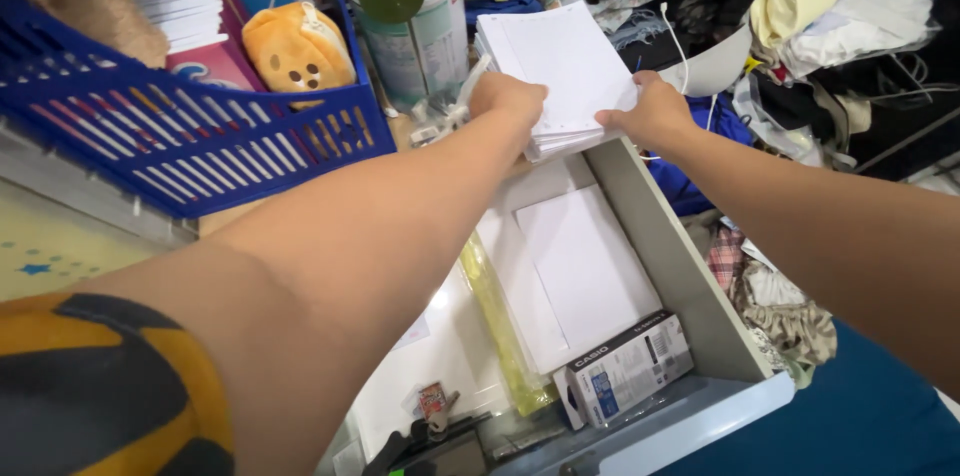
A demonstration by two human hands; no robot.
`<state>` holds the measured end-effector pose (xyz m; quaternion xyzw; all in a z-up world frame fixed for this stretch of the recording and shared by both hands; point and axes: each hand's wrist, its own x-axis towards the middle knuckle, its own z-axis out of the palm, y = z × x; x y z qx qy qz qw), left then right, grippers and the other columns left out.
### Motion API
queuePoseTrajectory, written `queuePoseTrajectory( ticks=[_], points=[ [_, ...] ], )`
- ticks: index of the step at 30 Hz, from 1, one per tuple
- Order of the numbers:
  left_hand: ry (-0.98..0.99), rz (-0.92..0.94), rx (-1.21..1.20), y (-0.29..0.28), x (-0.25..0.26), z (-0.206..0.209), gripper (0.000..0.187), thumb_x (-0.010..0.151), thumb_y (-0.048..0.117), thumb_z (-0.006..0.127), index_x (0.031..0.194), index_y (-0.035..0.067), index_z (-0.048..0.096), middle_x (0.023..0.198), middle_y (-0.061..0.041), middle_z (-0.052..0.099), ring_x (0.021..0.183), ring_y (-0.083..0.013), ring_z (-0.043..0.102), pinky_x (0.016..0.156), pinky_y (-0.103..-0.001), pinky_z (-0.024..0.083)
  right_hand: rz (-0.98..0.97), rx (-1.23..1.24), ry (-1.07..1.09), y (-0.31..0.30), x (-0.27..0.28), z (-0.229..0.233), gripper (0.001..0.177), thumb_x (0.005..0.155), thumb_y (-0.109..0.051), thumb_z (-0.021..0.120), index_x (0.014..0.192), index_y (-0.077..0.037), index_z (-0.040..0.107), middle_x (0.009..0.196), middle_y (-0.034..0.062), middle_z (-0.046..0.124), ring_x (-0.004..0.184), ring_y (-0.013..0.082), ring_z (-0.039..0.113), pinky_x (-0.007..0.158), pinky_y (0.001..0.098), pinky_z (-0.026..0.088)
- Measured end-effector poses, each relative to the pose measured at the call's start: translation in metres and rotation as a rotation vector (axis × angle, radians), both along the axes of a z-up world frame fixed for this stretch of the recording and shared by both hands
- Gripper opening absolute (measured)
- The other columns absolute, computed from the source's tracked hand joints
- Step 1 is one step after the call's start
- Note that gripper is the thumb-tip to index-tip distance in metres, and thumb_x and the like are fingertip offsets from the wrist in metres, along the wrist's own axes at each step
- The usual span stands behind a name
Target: The person organizes office supplies by placing pens and a calculator box into a drawer, then repeatedly stacks and restacks sheets of paper, moving them between the drawer and the desk surface.
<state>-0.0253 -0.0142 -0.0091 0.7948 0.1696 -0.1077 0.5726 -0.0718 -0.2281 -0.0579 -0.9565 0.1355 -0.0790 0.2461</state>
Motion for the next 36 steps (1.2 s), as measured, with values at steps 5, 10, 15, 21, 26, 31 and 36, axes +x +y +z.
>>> queuePoseTrajectory(
  ticks=[5, 10, 15, 21, 26, 31, 36],
  points=[
    [0.064, 0.045, -0.031, 0.000, 0.004, -0.011, 0.041, 0.081, 0.004, 0.075, 0.120, 0.004, 0.064, 0.116, -0.017, 0.070, 0.099, -0.0320, 0.071, 0.074, -0.042, 0.062, -0.043, 0.076, 0.070, 0.005, -0.007, 0.014, 0.094, 0.071, -0.036, 0.092, 0.144, 0.004, 0.049, 0.120, 0.0270, 0.068, 0.098, 0.0335, 0.073, 0.081, 0.0404, 0.060],
    [0.125, -0.035, -0.275, 0.000, 0.020, -0.036, 0.039, 0.083, -0.001, 0.071, 0.122, 0.003, 0.065, 0.112, -0.015, 0.073, 0.094, -0.0297, 0.074, 0.065, -0.037, 0.060, -0.061, 0.262, 0.078, 0.003, -0.010, 0.015, 0.091, 0.066, -0.029, 0.092, 0.142, -0.001, 0.051, 0.119, 0.0215, 0.068, 0.096, 0.0276, 0.072, 0.074, 0.0389, 0.061],
    [-0.018, -0.146, -0.291, 0.021, 0.013, -0.026, 0.035, 0.091, 0.000, 0.059, 0.125, 0.003, 0.066, 0.114, -0.013, 0.071, 0.089, -0.0268, 0.075, 0.057, -0.035, 0.061, -0.067, 0.407, -0.101, 0.000, -0.014, 0.003, 0.064, 0.081, -0.028, 0.086, 0.133, 0.002, 0.064, 0.116, 0.0204, 0.073, 0.095, 0.0220, 0.072, 0.078, 0.0321, 0.057],
    [-0.001, -0.234, -0.597, 0.069, -0.068, -0.023, 0.040, 0.095, 0.007, 0.060, 0.135, 0.010, 0.059, 0.122, -0.014, 0.071, 0.098, -0.0230, 0.073, 0.069, -0.038, 0.066, -0.131, 0.756, -0.339, 0.034, -0.042, 0.024, 0.049, 0.087, -0.021, 0.080, 0.126, -0.003, 0.056, 0.106, 0.0125, 0.068, 0.090, 0.0177, 0.069, 0.073, 0.0318, 0.056],
    [0.195, -0.491, -0.480, 0.177, -0.150, -0.058, 0.045, 0.092, 0.010, 0.062, 0.136, 0.013, 0.056, 0.122, -0.010, 0.070, 0.099, -0.0197, 0.071, 0.081, -0.039, 0.062, 0.139, 1.140, 0.190, 0.065, -0.100, 0.023, 0.041, 0.092, -0.013, 0.071, 0.129, 0.002, 0.060, 0.107, 0.0085, 0.069, 0.095, 0.0179, 0.068, 0.082, 0.0353, 0.058],
    [0.580, -0.397, -0.438, 0.263, -0.249, -0.111, 0.034, 0.090, 0.014, 0.068, 0.124, 0.010, 0.068, 0.112, -0.009, 0.078, 0.098, -0.0211, 0.076, 0.086, -0.035, 0.063, 0.123, 0.939, 0.658, 0.140, -0.171, -0.033, 0.062, 0.091, -0.019, 0.072, 0.145, -0.006, 0.045, 0.120, 0.0141, 0.075, 0.102, 0.0252, 0.074, 0.092, 0.0385, 0.060],
    [0.615, -0.039, -0.310, 0.302, -0.286, -0.194, 0.036, 0.094, 0.010, 0.062, 0.129, 0.016, 0.061, 0.112, -0.010, 0.075, 0.097, -0.0240, 0.075, 0.079, -0.042, 0.062, 0.230, 0.911, 0.885, 0.206, -0.179, -0.093, 0.058, 0.092, -0.018, 0.063, 0.147, -0.004, 0.050, 0.120, 0.0184, 0.073, 0.096, 0.0293, 0.075, 0.083, 0.0420, 0.064]
  ],
)
